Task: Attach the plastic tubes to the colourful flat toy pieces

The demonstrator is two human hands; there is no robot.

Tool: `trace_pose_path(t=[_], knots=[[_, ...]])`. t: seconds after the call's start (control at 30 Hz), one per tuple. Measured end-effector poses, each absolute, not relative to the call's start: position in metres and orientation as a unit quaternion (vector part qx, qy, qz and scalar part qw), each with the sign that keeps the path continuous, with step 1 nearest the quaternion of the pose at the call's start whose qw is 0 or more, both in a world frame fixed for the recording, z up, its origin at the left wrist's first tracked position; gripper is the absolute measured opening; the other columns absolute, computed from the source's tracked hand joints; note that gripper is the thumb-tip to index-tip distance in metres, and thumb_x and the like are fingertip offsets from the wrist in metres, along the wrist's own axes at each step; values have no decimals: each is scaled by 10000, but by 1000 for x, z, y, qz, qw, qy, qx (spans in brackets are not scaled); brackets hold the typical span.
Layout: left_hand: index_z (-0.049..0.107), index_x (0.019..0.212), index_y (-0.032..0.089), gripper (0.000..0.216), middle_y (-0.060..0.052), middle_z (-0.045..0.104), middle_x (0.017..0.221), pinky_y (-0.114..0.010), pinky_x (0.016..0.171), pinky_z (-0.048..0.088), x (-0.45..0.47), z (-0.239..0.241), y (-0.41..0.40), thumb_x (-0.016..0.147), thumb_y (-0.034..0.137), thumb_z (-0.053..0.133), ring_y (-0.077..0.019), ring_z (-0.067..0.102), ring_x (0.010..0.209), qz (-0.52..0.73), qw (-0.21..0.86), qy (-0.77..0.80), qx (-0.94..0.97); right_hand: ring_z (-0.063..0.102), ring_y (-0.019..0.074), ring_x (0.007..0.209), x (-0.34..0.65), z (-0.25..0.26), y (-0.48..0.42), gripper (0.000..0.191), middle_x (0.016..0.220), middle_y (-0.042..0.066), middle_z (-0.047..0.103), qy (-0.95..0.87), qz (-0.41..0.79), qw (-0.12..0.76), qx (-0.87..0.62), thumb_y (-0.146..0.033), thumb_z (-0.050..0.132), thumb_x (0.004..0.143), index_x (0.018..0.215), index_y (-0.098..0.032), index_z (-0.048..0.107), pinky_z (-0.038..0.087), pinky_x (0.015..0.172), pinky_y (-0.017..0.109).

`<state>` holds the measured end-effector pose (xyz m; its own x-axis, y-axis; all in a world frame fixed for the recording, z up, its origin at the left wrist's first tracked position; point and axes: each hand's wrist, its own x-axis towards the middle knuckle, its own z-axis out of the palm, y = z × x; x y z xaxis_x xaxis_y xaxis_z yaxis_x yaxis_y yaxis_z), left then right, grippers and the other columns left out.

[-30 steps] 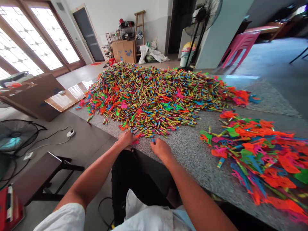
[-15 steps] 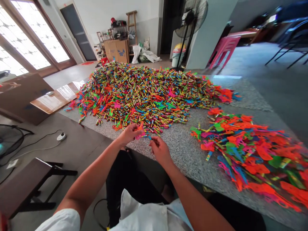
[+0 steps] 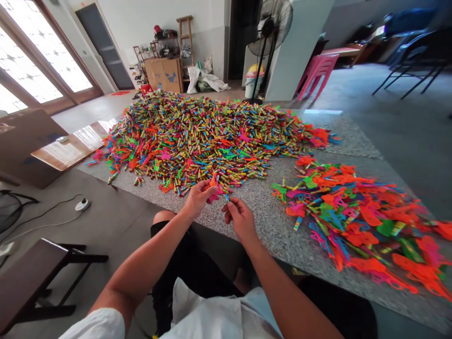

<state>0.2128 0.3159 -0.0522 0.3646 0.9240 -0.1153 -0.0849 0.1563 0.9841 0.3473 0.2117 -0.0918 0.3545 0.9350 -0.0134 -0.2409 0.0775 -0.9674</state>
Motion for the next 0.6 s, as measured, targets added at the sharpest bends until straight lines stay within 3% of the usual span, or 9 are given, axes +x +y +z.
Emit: trace_pose_path(t=[0.37,0.6], knots=[[683,973,175,557,4,693,699,-215,499,374,218,-47,311,666,581,908,-133,659,585,413,623,413,521,557,125,541,344,-99,215,345,787,-6,669,-379,361,648,-553,-534,662,948,1097,-223,662,451,486,252],[700,1023,169,580,-2,706,727,-213,482,360,223,-56,310,652,564,907,-126,647,562,433,613,430,502,678,192,745,347,-110,212,393,879,52,740,-432,283,612,-600,-562,641,967,1154,-221,702,535,640,291]])
